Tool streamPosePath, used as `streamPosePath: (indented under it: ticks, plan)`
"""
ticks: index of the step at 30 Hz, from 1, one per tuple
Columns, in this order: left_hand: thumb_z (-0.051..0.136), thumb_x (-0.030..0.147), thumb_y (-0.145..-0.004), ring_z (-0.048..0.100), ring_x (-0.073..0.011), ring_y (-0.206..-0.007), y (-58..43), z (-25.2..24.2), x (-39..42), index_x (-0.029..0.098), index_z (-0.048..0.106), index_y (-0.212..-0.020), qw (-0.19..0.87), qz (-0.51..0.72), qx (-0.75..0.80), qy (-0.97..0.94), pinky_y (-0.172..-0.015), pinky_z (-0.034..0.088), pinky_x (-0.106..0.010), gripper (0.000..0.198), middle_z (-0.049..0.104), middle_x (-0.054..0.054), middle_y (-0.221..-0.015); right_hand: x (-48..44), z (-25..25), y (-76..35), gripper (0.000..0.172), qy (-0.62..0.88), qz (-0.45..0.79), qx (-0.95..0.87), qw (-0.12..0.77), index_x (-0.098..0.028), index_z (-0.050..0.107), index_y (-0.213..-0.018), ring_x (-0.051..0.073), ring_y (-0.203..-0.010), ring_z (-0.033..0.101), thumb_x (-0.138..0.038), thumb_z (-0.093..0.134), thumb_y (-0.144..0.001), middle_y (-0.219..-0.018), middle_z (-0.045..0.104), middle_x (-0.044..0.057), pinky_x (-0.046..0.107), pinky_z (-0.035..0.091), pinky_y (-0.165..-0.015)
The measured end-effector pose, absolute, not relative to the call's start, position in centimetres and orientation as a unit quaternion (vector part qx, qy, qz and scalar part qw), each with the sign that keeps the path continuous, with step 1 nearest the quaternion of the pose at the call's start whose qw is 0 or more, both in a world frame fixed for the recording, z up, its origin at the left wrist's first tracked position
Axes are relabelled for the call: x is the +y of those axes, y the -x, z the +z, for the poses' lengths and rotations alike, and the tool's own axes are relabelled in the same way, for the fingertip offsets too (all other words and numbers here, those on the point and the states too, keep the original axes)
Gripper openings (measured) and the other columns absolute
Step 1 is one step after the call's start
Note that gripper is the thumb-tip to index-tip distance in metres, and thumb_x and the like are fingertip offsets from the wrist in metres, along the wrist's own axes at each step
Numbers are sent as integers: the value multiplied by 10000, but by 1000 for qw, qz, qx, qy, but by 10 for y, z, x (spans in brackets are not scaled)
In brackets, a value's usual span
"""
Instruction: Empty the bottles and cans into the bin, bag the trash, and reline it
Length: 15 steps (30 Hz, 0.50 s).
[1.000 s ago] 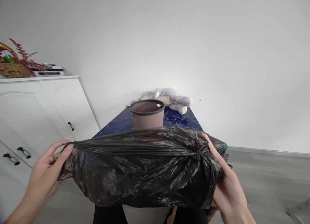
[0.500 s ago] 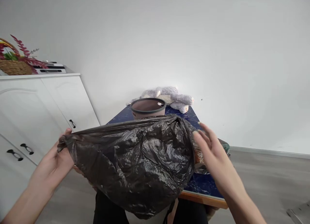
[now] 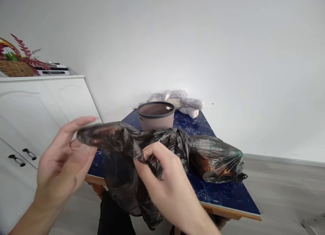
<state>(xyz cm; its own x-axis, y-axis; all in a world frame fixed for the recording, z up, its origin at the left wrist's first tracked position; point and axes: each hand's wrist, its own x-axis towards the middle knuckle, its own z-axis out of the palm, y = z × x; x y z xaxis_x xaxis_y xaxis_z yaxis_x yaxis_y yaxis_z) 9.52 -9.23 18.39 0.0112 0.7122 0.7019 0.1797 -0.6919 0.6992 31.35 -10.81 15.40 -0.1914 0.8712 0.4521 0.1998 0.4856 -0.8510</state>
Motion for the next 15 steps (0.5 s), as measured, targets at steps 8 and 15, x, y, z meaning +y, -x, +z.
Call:
streamPosePath:
  ticks: [8, 15]
  plan:
    - [934, 318, -658, 561, -283, -1313, -85, 154, -60, 292, 457, -1350, 21, 675, 441, -591, -1105, 486, -438, 841, 540, -96, -1380, -109, 150, -363, 319, 348, 526, -482, 608, -246, 605, -831, 140, -668, 504, -519, 726, -944, -762, 562, -19, 228, 452, -588]
    - [818, 519, -778, 668, -259, -756, -62, 158, -71, 241, 654, -881, 281, 426, 575, -640, -620, 523, -320, 339, 675, -44, -832, -120, 150, -406, 156, 437, 352, -407, 721, -302, 720, -962, 238, -916, 703, -448, 706, -911, -998, 736, 41, 326, 570, -711]
